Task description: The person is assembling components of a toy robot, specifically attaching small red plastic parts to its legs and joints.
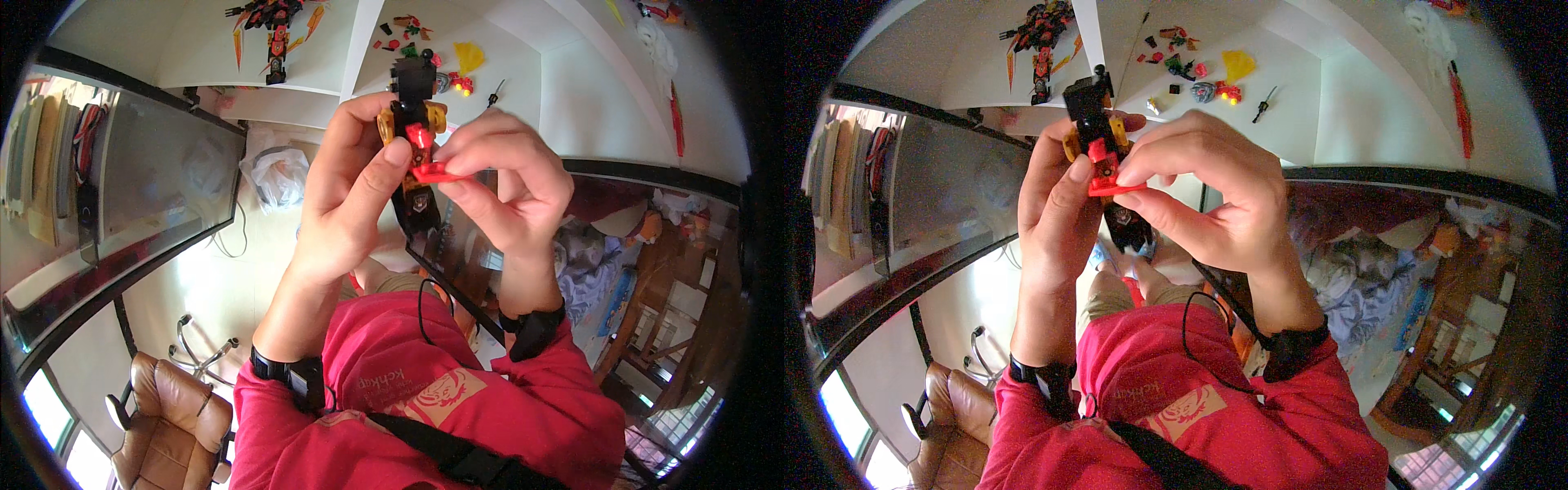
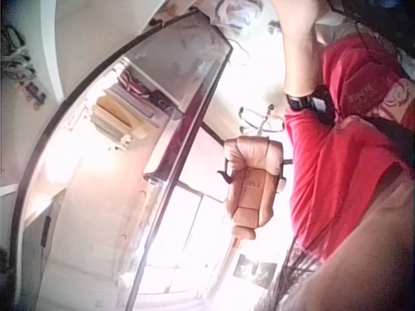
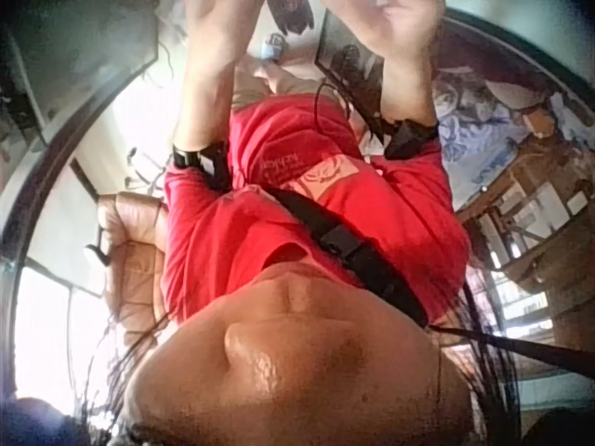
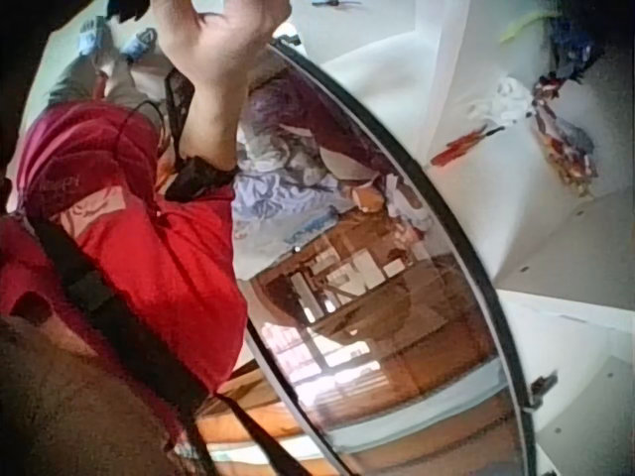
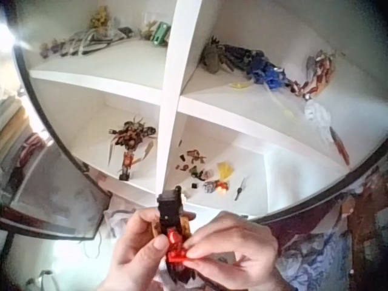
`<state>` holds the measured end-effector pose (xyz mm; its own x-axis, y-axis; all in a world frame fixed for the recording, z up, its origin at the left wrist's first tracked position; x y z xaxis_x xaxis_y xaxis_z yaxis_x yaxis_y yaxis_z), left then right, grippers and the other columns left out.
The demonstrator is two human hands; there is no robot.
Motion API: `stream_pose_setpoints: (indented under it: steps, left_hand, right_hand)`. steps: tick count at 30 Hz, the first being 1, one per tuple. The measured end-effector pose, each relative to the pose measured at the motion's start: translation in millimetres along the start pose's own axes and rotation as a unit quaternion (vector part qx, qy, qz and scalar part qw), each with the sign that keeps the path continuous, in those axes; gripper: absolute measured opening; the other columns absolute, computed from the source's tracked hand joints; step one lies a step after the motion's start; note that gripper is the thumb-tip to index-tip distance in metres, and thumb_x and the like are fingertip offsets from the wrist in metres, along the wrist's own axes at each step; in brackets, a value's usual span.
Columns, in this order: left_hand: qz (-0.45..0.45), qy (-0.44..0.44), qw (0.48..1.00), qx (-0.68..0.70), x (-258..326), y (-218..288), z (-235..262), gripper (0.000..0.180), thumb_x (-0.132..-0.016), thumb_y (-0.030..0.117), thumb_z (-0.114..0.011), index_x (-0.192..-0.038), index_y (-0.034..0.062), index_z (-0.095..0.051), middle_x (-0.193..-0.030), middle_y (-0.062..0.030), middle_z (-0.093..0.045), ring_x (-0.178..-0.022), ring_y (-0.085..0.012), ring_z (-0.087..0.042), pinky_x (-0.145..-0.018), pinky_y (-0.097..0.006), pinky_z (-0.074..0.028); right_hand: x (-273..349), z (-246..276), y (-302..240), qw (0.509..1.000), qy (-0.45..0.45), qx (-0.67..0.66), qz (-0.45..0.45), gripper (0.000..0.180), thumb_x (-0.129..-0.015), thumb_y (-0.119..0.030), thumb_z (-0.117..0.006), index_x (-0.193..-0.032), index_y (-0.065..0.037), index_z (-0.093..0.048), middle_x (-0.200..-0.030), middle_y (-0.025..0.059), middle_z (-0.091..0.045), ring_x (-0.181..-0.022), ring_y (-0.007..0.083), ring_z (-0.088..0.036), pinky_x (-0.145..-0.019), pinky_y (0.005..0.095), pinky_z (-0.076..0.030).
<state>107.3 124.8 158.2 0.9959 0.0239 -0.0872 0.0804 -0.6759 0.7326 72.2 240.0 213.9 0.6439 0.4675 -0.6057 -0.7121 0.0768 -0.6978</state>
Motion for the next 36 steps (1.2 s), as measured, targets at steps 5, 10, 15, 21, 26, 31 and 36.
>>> stream_pose_setpoints:
  steps: [5,10,15,21,26,31,36]
  left_hand:
    - [-0.019,-0.034,0.998,-0.042,2,2,-3,0.034,-0.085,0.01,-0.042,-0.116,-0.0013,-0.031,-0.105,-0.0109,-0.047,-0.097,-0.0155,-0.046,-0.084,-0.026,-0.036]
    - [-0.013,-0.043,0.998,-0.038,1,5,-5,0.037,-0.085,0.015,-0.043,-0.116,-0.0017,-0.031,-0.104,-0.0105,-0.047,-0.096,-0.0146,-0.045,-0.084,-0.026,-0.035]
    - [0.012,-0.038,0.997,-0.062,2,2,-2,0.04,-0.086,0.02,-0.042,-0.117,-0.0012,-0.029,-0.104,-0.0093,-0.046,-0.094,-0.0128,-0.044,-0.082,-0.025,-0.035]
    - [-0.012,-0.039,0.996,-0.074,2,3,-4,0.037,-0.087,0.021,-0.042,-0.114,-0.0016,-0.03,-0.099,-0.0078,-0.046,-0.089,-0.0111,-0.043,-0.078,-0.022,-0.035]
    - [-0.006,-0.03,0.996,-0.088,4,2,-6,0.035,-0.087,0.02,-0.041,-0.112,-0.0017,-0.031,-0.097,-0.0072,-0.045,-0.087,-0.0107,-0.043,-0.077,-0.022,-0.035]
    - [0.011,-0.048,0.996,-0.08,5,2,-8,0.034,-0.087,0.018,-0.04,-0.113,-0.0015,-0.03,-0.099,-0.0077,-0.045,-0.089,-0.0115,-0.043,-0.078,-0.023,-0.036]
    - [0.035,-0.043,0.998,0.007,4,0,-7,0.042,-0.082,0.015,-0.045,-0.116,-0.0018,-0.027,-0.106,-0.0109,-0.043,-0.1,-0.0164,-0.042,-0.087,-0.028,-0.032]
  right_hand:
    - [0,0,3,1.0,0.018,-0.007,-0.023,0.017,-0.06,-0.004,-0.069,-0.075,-0.005,-0.061,-0.074,0.0065,-0.057,-0.063,0.0132,-0.053,-0.053,0.0219,-0.042]
    - [-2,0,1,1.0,0.012,-0.002,-0.011,0.015,-0.063,-0.003,-0.068,-0.076,-0.004,-0.061,-0.075,0.0065,-0.056,-0.062,0.0128,-0.053,-0.052,0.0217,-0.042]
    - [1,0,1,1.0,0.026,0.004,0.0,0.016,-0.063,-0.001,-0.067,-0.077,-0.003,-0.059,-0.074,0.0072,-0.056,-0.062,0.0136,-0.053,-0.053,0.0218,-0.042]
    - [0,0,-4,0.998,0.036,0.045,0.034,0.015,-0.063,-0.003,-0.067,-0.075,-0.004,-0.059,-0.075,0.0079,-0.056,-0.065,0.0172,-0.055,-0.058,0.0252,-0.044]
    - [4,-1,-4,0.999,0.052,0.014,-0.001,0.015,-0.063,-0.004,-0.067,-0.074,-0.005,-0.057,-0.08,0.0089,-0.058,-0.07,0.0193,-0.055,-0.063,0.0282,-0.043]
    - [4,-4,0,0.997,0.015,-0.072,0.031,0.017,-0.062,-0.003,-0.067,-0.076,-0.006,-0.056,-0.087,0.0112,-0.059,-0.071,0.0185,-0.055,-0.06,0.0257,-0.041]
    - [-2,-2,-3,0.998,-0.015,-0.041,0.041,0.017,-0.063,-0.003,-0.066,-0.075,-0.006,-0.056,-0.086,0.0105,-0.06,-0.069,0.0182,-0.055,-0.06,0.0257,-0.04]
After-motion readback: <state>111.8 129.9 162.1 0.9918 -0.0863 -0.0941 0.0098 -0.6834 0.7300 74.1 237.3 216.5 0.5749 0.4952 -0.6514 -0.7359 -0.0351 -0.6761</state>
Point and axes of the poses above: each hand's wrist, its own x-axis away from the middle knuckle, its own z-axis out of the back of the hand, y = z × x, the point moved 5 cm from there along -x, towards the middle knuckle
